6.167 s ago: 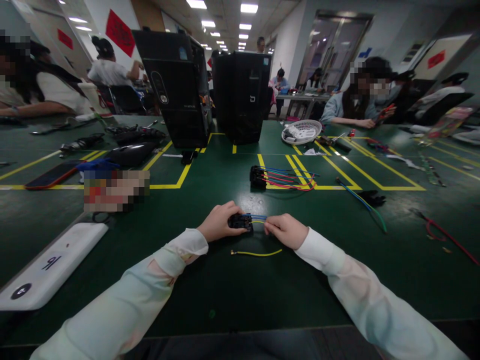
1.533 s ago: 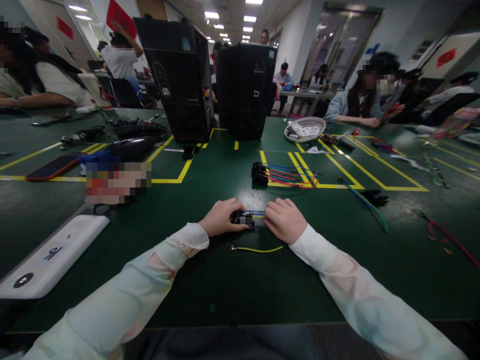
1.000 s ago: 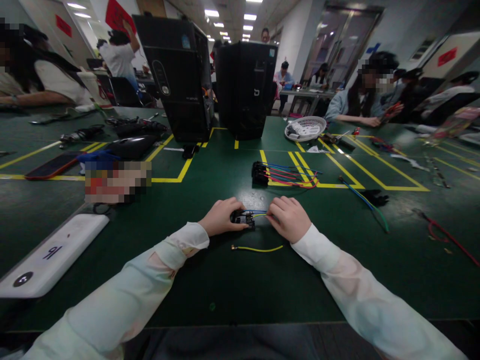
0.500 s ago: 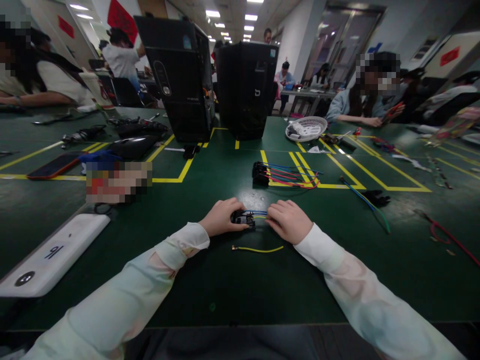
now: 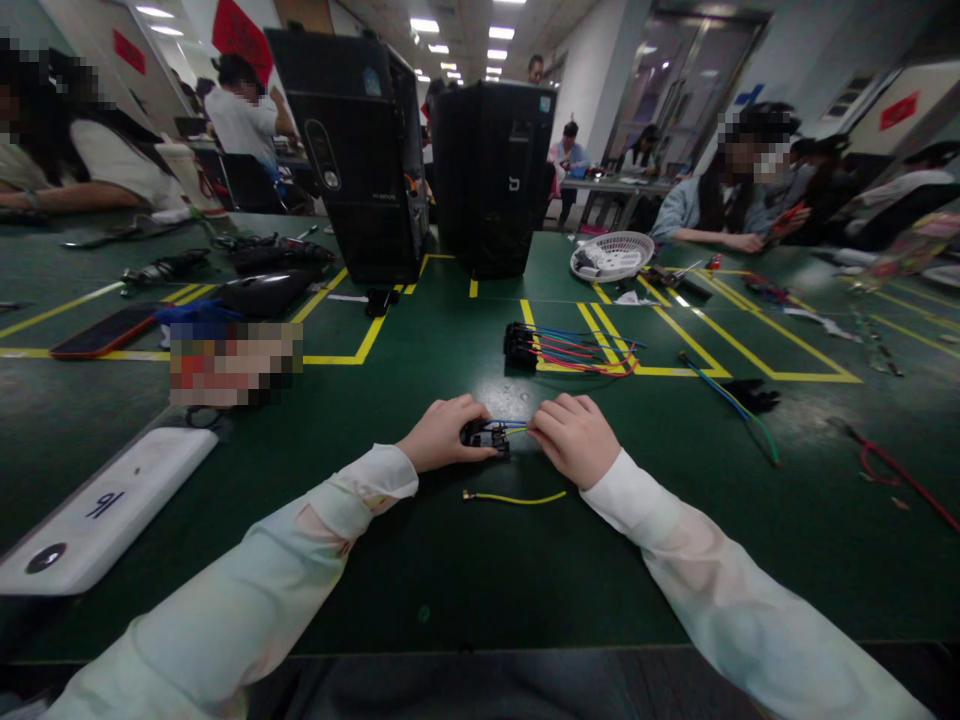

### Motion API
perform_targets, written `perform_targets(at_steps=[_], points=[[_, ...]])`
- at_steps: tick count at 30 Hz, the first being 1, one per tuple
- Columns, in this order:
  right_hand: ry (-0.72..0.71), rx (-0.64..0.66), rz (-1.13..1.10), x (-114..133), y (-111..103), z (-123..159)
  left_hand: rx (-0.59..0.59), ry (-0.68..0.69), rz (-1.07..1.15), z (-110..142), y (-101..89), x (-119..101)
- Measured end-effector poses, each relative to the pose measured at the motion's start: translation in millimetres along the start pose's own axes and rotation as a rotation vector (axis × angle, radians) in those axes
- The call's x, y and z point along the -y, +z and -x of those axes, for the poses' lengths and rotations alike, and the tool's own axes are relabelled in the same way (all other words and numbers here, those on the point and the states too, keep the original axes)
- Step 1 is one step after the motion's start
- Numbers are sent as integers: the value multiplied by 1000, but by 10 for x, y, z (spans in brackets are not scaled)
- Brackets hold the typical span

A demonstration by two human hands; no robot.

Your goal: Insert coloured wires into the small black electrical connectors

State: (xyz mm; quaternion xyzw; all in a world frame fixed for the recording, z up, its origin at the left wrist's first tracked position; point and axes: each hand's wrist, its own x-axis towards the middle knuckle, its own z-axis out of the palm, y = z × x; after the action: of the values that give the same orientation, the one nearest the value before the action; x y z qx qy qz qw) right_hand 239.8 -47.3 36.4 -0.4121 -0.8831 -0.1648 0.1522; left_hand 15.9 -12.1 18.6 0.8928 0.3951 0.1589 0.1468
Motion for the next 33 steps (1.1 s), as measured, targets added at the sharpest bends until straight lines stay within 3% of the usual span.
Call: perform_targets(at_steps=[7, 14, 20, 25, 30, 33], points=[[-115, 43, -86, -20, 19, 4, -13, 4, -8, 5, 25, 17], [36, -43, -12, 19, 43, -15, -3, -1, 8, 1, 3, -4], [-84, 3, -66, 0, 18, -19, -5, -2, 12, 3, 11, 1], [9, -26, -8, 25, 18, -25, -10, 3, -1, 0, 20, 12], [-73, 7, -33, 13, 31, -24, -7, 6, 8, -1, 18, 11], [-20, -22, -29, 4, 31, -23, -7, 4, 12, -1, 13, 6]])
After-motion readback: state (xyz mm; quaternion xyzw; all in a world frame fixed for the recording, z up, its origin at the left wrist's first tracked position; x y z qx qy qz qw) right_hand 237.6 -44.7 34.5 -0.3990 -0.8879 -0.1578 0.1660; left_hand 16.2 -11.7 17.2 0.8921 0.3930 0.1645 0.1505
